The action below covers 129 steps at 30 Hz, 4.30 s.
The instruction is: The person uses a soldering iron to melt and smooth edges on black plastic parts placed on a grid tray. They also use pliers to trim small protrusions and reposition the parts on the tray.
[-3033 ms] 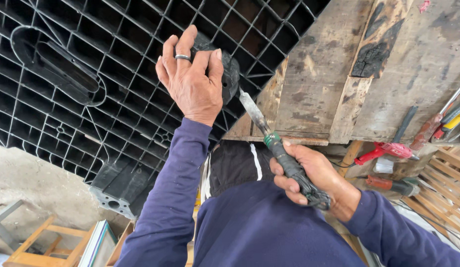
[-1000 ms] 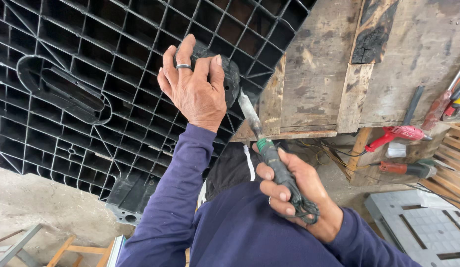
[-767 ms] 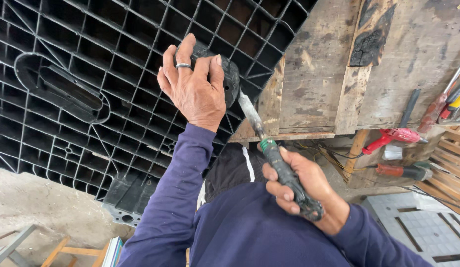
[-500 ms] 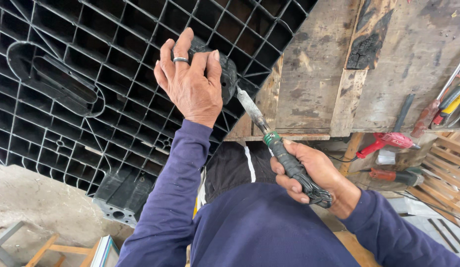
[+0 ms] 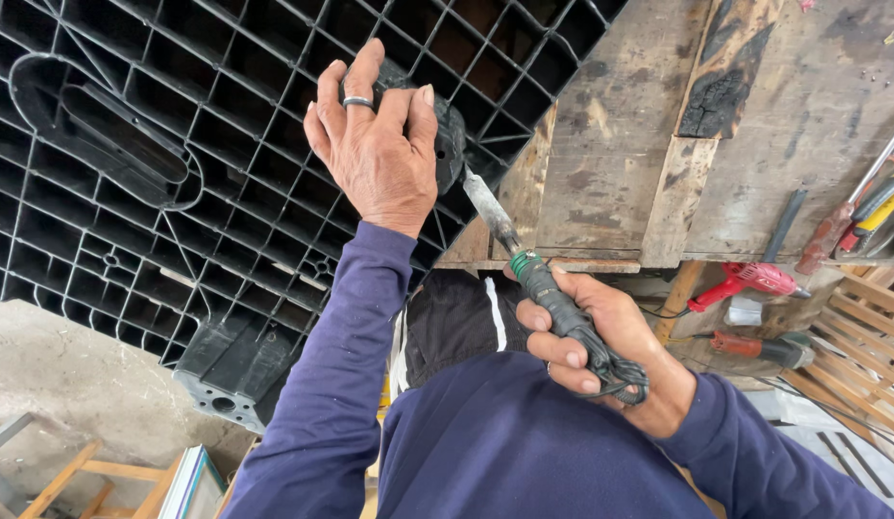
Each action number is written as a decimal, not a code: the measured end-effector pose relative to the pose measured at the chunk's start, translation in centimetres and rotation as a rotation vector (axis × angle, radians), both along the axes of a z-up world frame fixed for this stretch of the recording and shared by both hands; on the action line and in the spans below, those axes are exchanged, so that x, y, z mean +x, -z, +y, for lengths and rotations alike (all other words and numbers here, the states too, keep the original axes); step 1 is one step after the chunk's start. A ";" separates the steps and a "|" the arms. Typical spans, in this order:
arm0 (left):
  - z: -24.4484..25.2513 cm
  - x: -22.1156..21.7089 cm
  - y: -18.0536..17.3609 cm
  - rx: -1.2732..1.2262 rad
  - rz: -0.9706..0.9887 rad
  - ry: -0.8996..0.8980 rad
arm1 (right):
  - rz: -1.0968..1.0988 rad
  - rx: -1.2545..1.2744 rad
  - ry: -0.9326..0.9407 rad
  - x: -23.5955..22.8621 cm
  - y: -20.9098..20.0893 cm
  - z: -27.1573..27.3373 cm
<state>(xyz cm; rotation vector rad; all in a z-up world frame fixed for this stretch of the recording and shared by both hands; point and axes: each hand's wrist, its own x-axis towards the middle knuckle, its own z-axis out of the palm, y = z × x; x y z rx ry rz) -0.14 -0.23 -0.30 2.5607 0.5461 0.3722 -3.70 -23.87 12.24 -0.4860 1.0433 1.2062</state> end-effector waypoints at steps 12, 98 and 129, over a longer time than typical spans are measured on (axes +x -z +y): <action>0.2 0.0 -0.3 -0.027 0.006 0.000 | -0.210 -0.245 -0.269 -0.9 -1.7 2.3; 0.6 -0.2 -0.1 -0.061 -0.003 0.051 | -0.098 0.256 0.318 -6.2 -2.8 1.0; -7.9 -17.1 6.4 -0.093 0.183 -0.167 | -1.898 -0.575 -1.592 3.6 -1.0 -6.8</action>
